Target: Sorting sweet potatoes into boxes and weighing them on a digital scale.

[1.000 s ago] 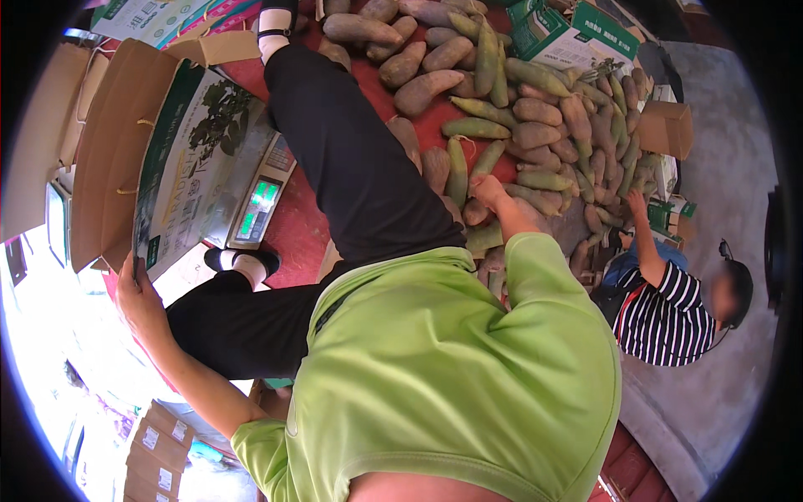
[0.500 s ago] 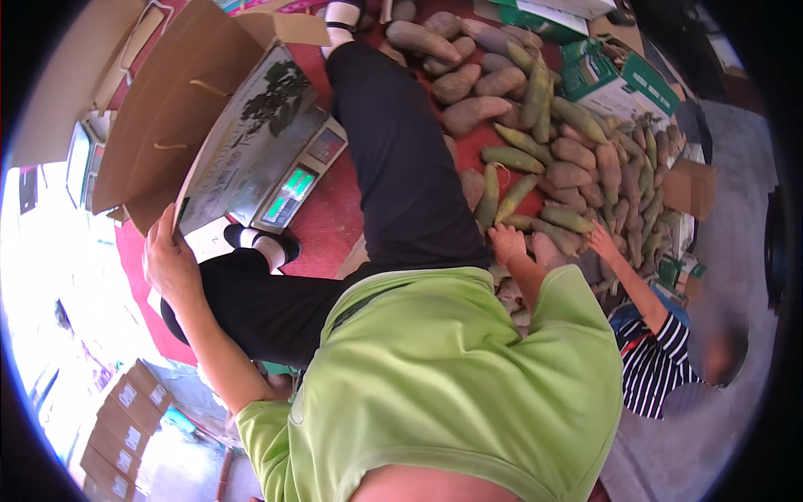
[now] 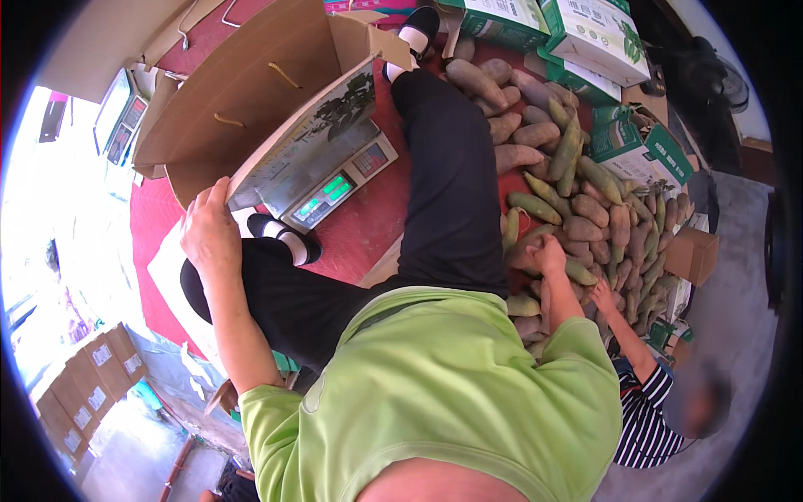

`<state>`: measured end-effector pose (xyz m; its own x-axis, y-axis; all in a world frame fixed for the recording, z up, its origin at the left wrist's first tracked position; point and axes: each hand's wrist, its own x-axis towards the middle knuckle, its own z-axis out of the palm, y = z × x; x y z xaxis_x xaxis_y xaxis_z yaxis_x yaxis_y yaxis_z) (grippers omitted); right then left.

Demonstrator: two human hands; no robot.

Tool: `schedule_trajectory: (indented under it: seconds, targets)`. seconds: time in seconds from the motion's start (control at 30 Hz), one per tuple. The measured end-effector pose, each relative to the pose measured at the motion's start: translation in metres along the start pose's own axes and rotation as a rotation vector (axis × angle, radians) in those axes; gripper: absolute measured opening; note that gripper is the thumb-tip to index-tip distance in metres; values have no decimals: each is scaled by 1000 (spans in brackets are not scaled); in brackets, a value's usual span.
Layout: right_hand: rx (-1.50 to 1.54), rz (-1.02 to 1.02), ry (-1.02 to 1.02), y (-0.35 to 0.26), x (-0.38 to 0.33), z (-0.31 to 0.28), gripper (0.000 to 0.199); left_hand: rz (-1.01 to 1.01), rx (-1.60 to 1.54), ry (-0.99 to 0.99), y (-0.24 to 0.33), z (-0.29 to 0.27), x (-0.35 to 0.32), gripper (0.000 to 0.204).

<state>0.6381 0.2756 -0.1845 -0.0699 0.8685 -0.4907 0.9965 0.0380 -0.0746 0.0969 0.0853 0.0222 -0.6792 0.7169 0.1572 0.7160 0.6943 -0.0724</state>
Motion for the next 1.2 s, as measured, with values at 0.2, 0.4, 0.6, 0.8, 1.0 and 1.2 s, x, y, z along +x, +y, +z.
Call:
schedule_trajectory:
  seconds: [0.2,0.4,0.6,0.8,1.0,1.2]
  targets:
    - [401,-292,407,-71,41,-89,51,-22,2,-5,-3,-9,-7,28]
    - [833,-744,529,-208,51,-201,45,26,-31,-8,-7,-6,-8,30]
    - [931,-1143,293,-347,6,-261,42,118,-67,55,-8,-2,-10,29]
    - [346,-1323,440,-443,3,-220,49,135,-59,57,-7,-5,-12,30]
    - [-63,-1154,274,-475,3,-210,34,70,-54,20,-5,0,-10,29]
    - [505,-1237,446,-404,27,-217,26,55,-51,-36,-9,2,-7,32]
